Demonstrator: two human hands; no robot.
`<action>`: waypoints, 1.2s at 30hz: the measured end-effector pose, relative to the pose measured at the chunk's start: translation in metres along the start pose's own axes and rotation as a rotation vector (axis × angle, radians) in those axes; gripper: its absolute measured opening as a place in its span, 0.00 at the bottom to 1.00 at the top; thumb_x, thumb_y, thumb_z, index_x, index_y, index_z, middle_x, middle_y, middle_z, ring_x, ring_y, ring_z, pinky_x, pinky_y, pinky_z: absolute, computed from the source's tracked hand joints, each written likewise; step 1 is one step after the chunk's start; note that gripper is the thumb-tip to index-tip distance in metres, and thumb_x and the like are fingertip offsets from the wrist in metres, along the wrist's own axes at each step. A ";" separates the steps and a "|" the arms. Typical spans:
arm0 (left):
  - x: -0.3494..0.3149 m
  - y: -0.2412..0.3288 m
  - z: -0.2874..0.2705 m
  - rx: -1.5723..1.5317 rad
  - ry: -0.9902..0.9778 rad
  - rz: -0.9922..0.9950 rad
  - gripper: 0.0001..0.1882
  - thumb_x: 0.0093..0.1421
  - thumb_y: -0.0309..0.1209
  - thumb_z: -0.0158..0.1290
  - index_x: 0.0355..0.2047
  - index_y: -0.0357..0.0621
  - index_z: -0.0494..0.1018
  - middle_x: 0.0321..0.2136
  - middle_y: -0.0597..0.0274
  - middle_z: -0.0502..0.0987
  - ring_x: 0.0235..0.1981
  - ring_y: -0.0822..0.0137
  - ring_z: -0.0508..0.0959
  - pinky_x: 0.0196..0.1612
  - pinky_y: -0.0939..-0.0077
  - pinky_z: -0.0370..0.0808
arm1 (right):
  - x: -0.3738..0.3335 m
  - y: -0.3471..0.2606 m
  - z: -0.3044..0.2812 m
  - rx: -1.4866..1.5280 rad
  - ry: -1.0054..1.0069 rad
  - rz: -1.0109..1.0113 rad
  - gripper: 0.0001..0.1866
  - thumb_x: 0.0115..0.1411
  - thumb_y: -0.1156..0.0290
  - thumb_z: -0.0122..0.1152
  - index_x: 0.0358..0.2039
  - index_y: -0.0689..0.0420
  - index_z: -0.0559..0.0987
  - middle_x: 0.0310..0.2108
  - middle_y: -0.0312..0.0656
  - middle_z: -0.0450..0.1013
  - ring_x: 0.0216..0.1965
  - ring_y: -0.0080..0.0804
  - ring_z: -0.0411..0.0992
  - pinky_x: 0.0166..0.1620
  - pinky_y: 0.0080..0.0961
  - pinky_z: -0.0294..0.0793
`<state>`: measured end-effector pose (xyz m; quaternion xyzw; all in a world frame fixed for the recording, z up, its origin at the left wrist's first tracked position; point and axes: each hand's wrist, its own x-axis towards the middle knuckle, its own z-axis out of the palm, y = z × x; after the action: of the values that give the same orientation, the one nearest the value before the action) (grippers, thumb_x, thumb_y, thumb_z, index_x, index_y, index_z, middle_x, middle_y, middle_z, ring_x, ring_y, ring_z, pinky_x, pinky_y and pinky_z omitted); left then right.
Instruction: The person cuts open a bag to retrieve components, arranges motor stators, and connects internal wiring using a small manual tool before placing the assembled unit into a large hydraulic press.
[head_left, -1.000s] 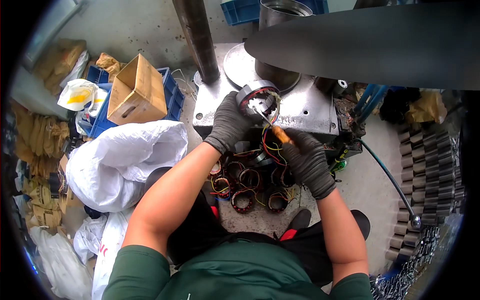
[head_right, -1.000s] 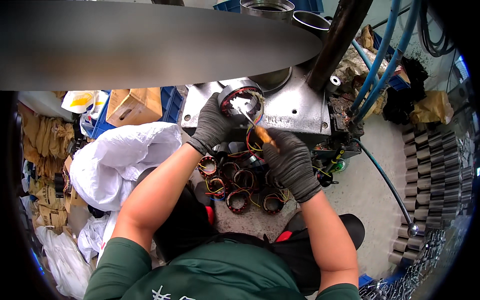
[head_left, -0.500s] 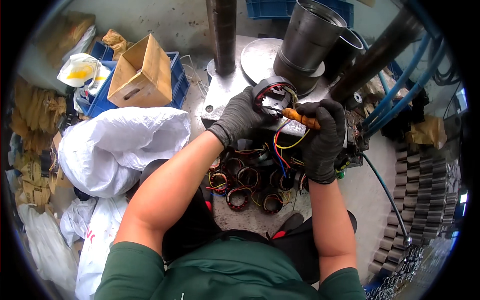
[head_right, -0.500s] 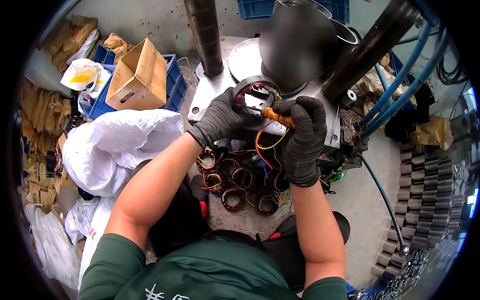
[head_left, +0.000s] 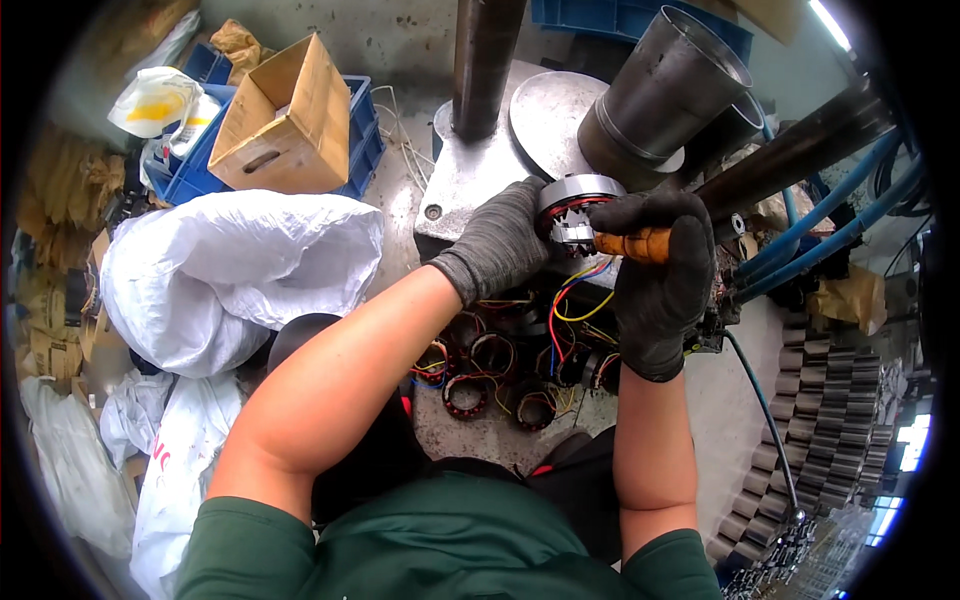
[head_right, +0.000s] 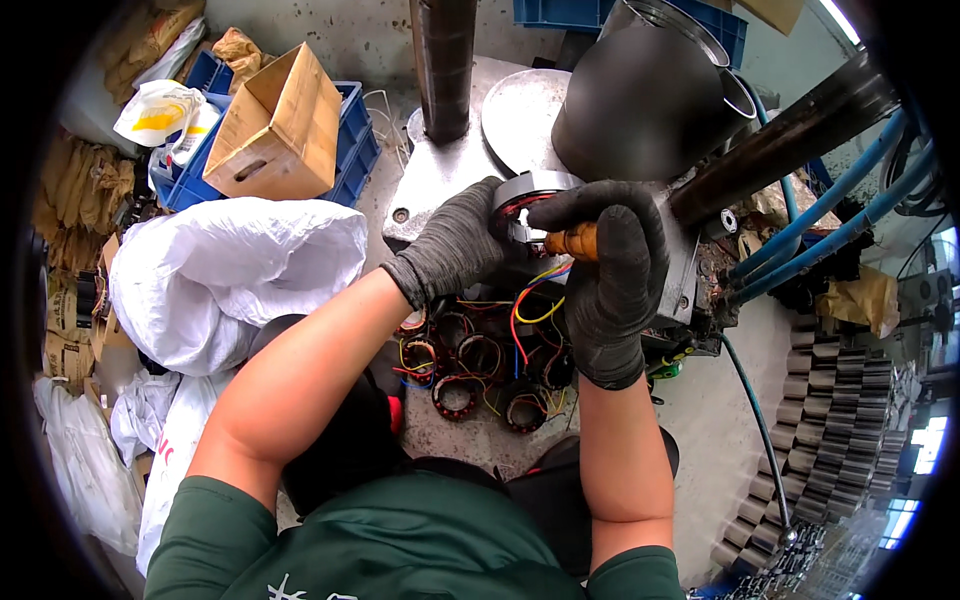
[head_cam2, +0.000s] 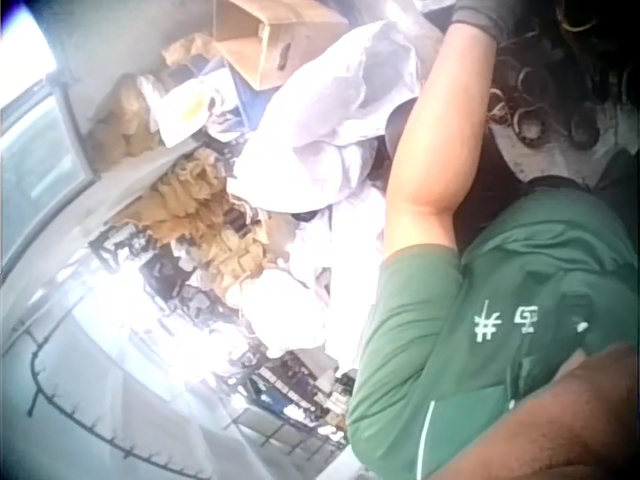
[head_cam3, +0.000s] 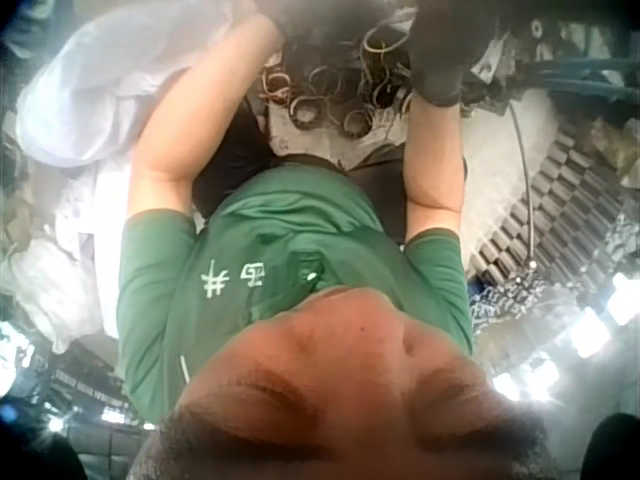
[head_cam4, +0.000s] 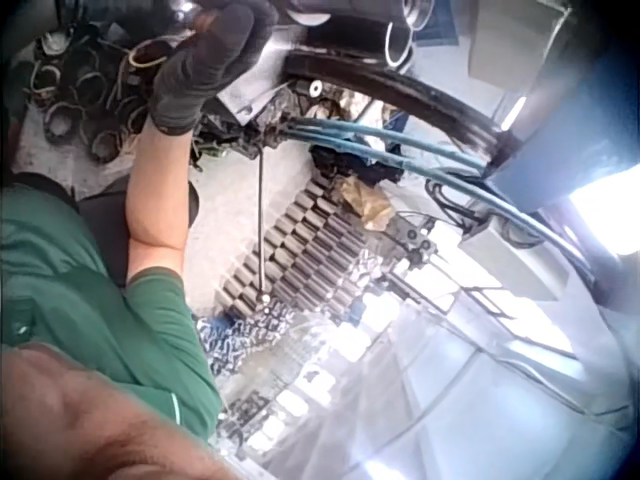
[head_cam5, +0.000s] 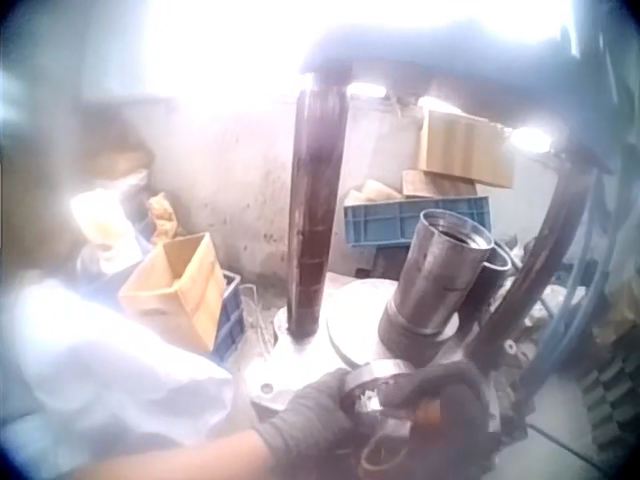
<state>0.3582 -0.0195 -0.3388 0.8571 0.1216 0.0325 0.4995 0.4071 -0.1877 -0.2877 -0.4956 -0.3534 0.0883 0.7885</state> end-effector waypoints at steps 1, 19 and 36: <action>0.000 -0.003 0.000 0.041 0.001 0.001 0.46 0.41 0.51 0.76 0.51 0.32 0.70 0.43 0.47 0.82 0.46 0.58 0.83 0.53 0.65 0.78 | -0.001 0.003 -0.001 0.003 -0.004 0.005 0.20 0.71 0.55 0.49 0.45 0.60 0.75 0.32 0.47 0.76 0.37 0.42 0.78 0.49 0.44 0.77; 0.012 -0.016 0.015 -0.069 0.033 0.037 0.40 0.41 0.44 0.76 0.50 0.34 0.74 0.41 0.50 0.83 0.43 0.62 0.83 0.51 0.66 0.79 | -0.010 -0.008 -0.001 0.267 0.047 -0.132 0.16 0.64 0.57 0.53 0.33 0.59 0.73 0.24 0.44 0.71 0.27 0.35 0.69 0.41 0.38 0.73; 0.006 -0.004 0.009 -0.077 0.012 0.033 0.45 0.40 0.49 0.76 0.53 0.34 0.73 0.44 0.49 0.83 0.46 0.59 0.83 0.52 0.65 0.79 | -0.010 -0.006 -0.007 0.251 0.097 -0.157 0.16 0.64 0.57 0.48 0.33 0.57 0.73 0.24 0.43 0.70 0.30 0.39 0.71 0.44 0.43 0.75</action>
<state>0.3648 -0.0243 -0.3469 0.8391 0.1089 0.0505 0.5306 0.4035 -0.2006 -0.2893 -0.3677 -0.3390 0.0458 0.8647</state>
